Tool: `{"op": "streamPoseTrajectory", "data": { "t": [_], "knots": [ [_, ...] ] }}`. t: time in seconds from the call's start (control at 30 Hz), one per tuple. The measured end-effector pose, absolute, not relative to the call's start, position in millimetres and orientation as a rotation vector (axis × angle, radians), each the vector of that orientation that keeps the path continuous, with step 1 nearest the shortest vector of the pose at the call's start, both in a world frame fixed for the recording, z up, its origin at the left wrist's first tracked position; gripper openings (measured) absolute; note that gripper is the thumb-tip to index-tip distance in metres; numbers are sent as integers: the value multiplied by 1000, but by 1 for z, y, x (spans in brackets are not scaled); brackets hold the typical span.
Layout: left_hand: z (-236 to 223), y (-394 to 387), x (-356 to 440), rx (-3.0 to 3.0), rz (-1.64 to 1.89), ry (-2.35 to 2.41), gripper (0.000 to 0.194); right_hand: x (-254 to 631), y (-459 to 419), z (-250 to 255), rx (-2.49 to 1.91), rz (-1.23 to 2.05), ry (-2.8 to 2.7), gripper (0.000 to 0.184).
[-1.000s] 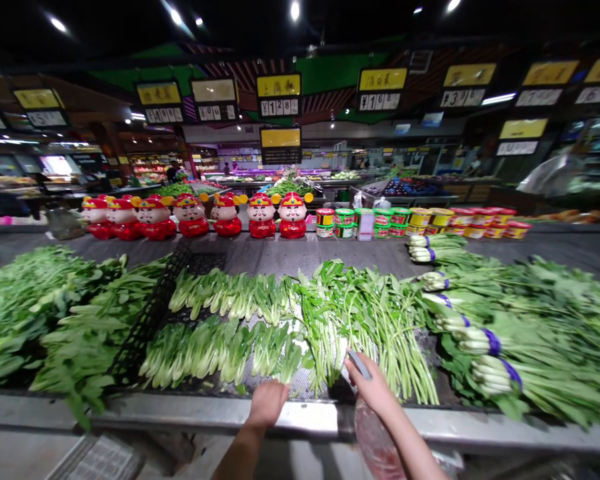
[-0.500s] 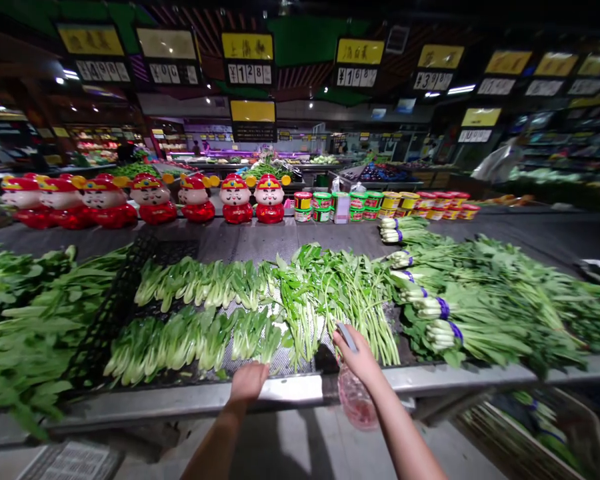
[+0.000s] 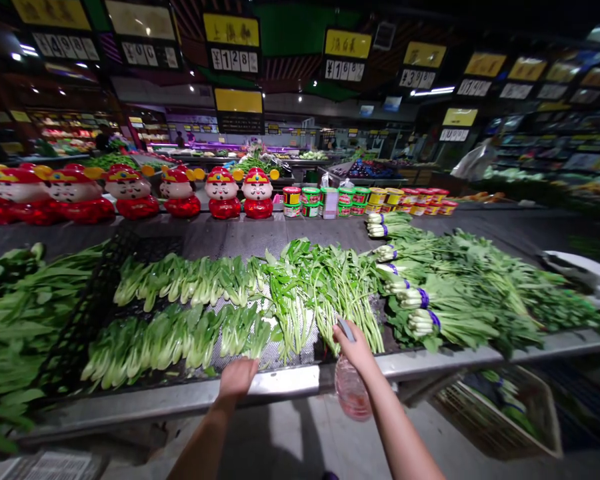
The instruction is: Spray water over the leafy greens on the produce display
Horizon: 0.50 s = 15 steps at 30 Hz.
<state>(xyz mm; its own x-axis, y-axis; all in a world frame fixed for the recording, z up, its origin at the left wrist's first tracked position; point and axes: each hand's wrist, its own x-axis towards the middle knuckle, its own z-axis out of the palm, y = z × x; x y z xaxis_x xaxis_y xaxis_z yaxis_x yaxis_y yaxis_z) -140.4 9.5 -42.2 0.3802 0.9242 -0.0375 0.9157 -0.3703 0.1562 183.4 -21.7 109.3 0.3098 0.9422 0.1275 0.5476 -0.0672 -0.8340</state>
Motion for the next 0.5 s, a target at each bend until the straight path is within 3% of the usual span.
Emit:
{"op": "streamPoseTrajectory", "data": {
  "t": [0.13, 0.5],
  "knots": [
    [-32, 7, -136, 2448, 124, 1710, 43, 199, -19, 112, -1735, 591, -1296, 39],
    [1, 1, -123, 2300, 30, 1815, 49, 207, -24, 100, -1786, 578, -1300, 34]
  ]
}}
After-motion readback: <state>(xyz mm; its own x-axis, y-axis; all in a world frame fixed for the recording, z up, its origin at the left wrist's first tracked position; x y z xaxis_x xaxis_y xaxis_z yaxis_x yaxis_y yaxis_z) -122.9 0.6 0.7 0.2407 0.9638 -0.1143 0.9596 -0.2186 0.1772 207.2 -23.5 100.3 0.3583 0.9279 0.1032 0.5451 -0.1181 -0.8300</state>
